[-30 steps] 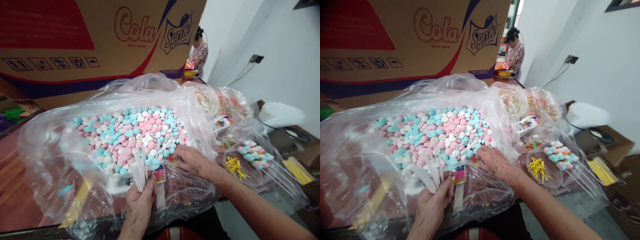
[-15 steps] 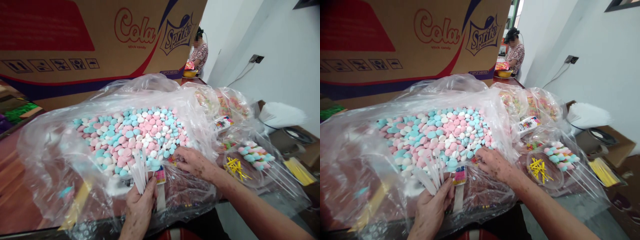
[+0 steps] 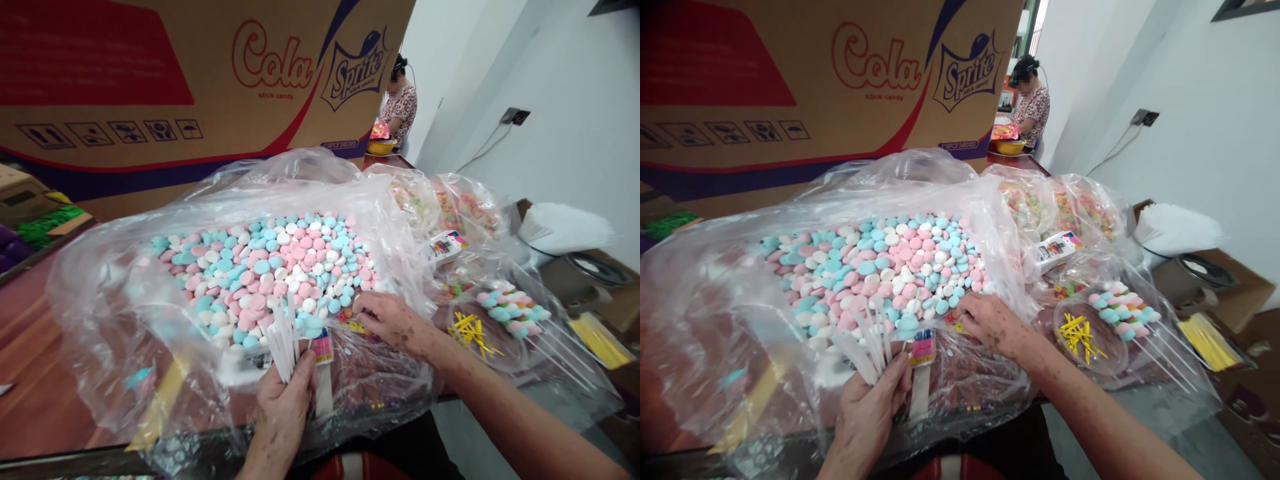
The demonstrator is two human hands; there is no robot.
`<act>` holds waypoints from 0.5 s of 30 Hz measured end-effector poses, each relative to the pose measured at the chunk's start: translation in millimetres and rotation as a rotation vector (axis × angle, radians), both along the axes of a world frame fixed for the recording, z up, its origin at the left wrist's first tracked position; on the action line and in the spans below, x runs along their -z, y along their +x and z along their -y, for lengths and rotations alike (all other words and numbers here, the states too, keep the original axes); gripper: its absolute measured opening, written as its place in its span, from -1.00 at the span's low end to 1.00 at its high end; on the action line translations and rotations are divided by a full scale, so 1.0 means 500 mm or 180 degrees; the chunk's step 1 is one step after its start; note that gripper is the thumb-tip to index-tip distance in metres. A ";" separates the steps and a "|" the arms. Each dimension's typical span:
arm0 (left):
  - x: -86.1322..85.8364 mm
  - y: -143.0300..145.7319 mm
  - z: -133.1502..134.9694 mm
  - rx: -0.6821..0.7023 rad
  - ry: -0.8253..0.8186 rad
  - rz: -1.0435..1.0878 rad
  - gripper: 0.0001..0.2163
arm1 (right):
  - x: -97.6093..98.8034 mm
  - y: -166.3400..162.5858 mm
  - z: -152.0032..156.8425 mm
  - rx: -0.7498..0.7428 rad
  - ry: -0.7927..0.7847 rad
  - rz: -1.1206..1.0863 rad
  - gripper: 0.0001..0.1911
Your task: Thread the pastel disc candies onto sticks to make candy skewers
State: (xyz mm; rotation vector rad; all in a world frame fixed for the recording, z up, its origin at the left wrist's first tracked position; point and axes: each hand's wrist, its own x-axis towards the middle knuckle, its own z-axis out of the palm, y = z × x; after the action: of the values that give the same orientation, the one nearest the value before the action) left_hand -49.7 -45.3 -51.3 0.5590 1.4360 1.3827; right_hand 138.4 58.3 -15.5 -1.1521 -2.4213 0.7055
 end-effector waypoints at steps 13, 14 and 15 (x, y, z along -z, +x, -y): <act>0.001 -0.005 -0.002 0.0011 -0.0192 0.0056 -0.54 | 0.007 -0.006 0.000 0.0531 -0.0249 -0.0515 -0.86; 0.001 -0.007 -0.003 -0.0070 -0.0264 0.0041 -0.53 | 0.003 -0.010 0.004 0.0447 -0.0190 -0.0486 -0.86; 0.001 -0.009 -0.003 -0.0075 -0.0329 0.0046 -0.53 | -0.002 -0.015 0.009 0.0363 -0.0089 -0.0472 -0.86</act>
State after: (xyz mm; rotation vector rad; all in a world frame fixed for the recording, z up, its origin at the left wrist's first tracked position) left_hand -54.1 -43.6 -51.6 0.4661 1.4974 1.3200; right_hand 130.8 53.7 -14.4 -1.1942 -2.2117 0.7628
